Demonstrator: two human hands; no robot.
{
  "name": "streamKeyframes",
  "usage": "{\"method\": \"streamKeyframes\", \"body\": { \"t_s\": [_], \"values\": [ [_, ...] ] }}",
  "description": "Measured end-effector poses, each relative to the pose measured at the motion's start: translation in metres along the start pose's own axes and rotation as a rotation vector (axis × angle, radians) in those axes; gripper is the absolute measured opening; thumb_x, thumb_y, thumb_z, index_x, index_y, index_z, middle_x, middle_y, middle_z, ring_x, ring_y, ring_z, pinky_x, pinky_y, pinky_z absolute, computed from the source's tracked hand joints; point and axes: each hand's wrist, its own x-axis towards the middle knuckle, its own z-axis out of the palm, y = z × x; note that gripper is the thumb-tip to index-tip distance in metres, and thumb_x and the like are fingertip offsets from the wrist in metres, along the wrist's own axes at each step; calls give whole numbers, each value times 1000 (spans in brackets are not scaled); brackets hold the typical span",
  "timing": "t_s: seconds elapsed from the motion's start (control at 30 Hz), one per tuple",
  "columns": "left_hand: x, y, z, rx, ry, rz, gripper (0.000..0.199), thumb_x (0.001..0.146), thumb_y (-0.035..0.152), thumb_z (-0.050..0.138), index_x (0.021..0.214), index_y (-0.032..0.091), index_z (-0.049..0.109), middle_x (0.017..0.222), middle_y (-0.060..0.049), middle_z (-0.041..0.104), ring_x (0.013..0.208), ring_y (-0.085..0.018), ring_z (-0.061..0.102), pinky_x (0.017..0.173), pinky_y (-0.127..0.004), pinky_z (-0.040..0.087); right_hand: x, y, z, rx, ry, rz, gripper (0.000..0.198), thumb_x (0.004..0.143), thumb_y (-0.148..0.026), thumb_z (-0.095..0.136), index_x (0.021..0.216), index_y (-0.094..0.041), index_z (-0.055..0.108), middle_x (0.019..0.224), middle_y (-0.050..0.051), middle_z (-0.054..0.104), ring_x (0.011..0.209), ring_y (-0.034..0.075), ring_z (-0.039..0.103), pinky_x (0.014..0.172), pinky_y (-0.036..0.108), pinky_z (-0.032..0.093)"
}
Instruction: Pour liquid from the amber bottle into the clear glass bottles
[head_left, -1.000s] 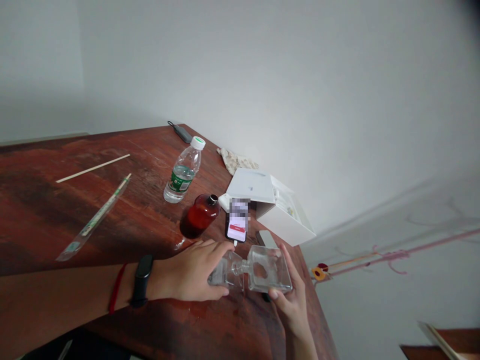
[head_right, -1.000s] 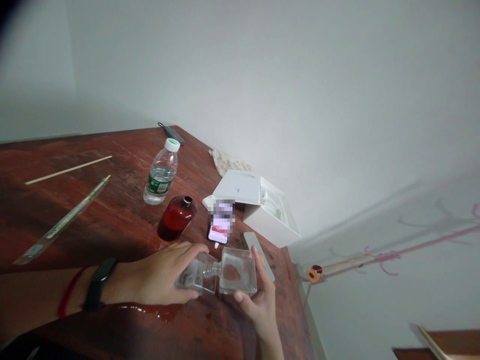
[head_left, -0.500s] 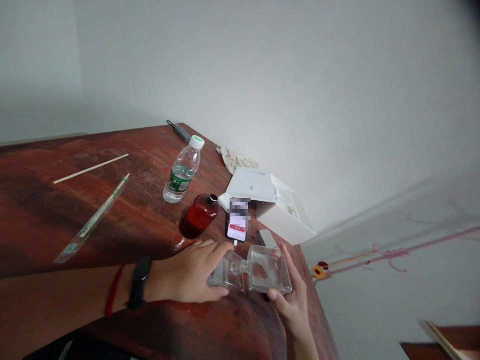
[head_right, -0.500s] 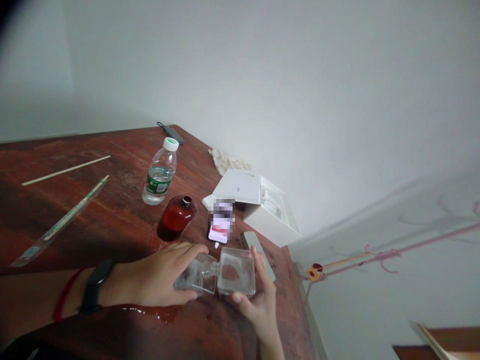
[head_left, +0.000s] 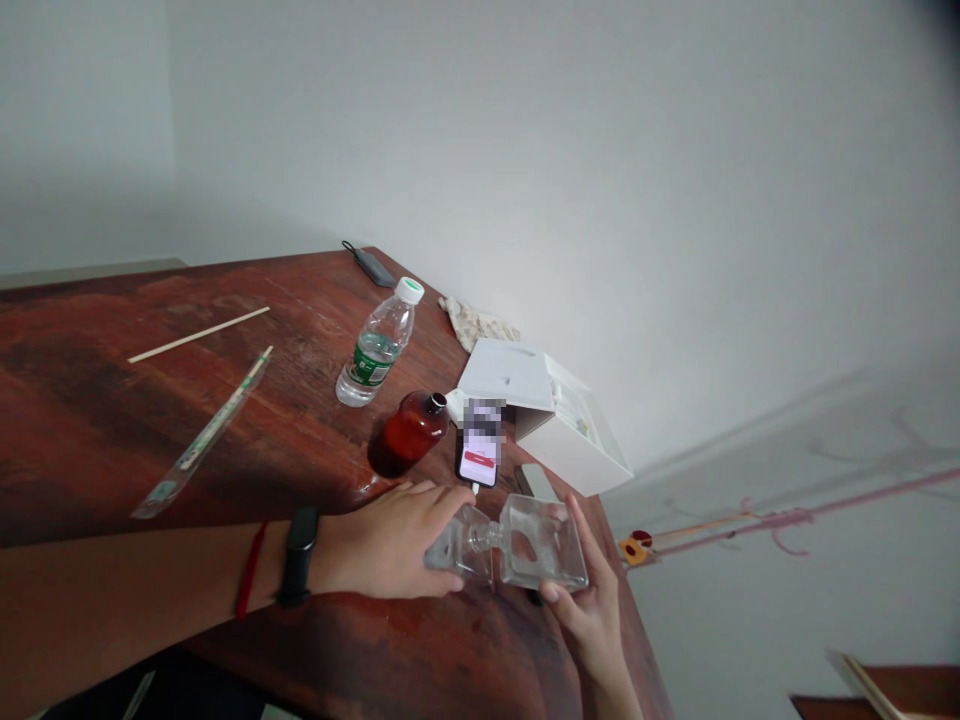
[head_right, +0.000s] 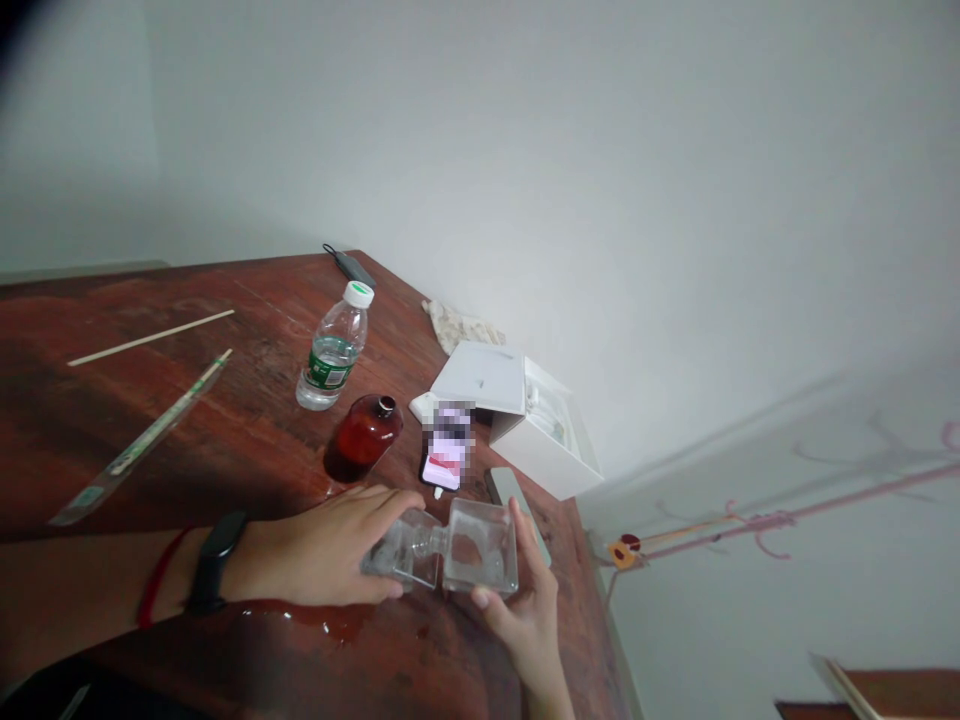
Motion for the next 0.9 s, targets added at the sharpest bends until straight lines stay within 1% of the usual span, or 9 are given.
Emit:
{"method": "streamKeyframes", "body": {
  "t_s": [0.13,0.17,0.27,0.33,0.5,0.63,0.73,0.8,0.9],
  "values": [
    [0,2,-1,23,-3,-13,74,82,38,90,143,20,51,134,-17,71,125,-43,69,107,-52,51,3,-6,-2,-52,9,-25,99,75,-66,87,159,-27,55,162,15,59,152,48,49,123,68,41],
    [0,3,-2,26,3,-19,74,81,37,90,142,20,52,133,-17,71,124,-43,69,107,-52,51,4,-8,-2,-56,5,-25,99,74,-66,88,159,-26,55,161,15,59,152,48,50,122,68,42],
    [1,6,-3,45,5,-31,72,81,37,89,141,20,52,130,-16,72,122,-42,70,105,-51,52,8,-15,-3,-51,-16,-31,100,73,-66,89,158,-26,56,158,15,62,146,47,58,116,64,51],
    [2,6,-4,56,-3,-27,72,81,38,87,140,20,51,130,-16,73,121,-43,70,104,-52,53,11,-19,-5,-65,-37,-40,96,74,-64,90,157,-27,58,158,15,63,144,45,59,115,61,53],
    [1,5,-4,47,-2,-9,75,77,36,89,139,21,50,132,-16,73,120,-42,71,100,-50,56,15,-27,-11,-79,-106,-77,87,76,-54,92,154,-31,61,161,11,61,148,41,56,119,54,51],
    [1,3,-4,46,3,-16,73,76,37,89,137,21,51,125,-15,76,117,-42,73,97,-48,57,16,-35,-14,-76,-141,-43,85,79,-50,92,155,-31,60,160,11,61,148,38,56,122,53,47],
    [2,2,-4,44,1,-6,70,76,37,88,134,20,54,125,-15,76,115,-42,73,97,-49,57,16,-43,-14,-82,-156,-12,81,79,-50,91,152,-30,63,160,12,61,148,37,56,124,55,44],
    [3,2,-5,45,-2,3,70,76,38,88,135,19,54,125,-15,76,115,-43,73,97,-51,57,17,-49,-14,-79,-161,2,79,78,-50,92,150,-31,65,160,11,62,147,36,58,123,55,45],
    [3,1,-6,47,-7,5,71,77,39,87,136,18,54,124,-17,76,116,-44,72,97,-51,57,18,-58,-14,-75,-159,15,79,76,-48,94,148,-32,66,158,11,63,144,36,61,119,54,50]
  ]
}}
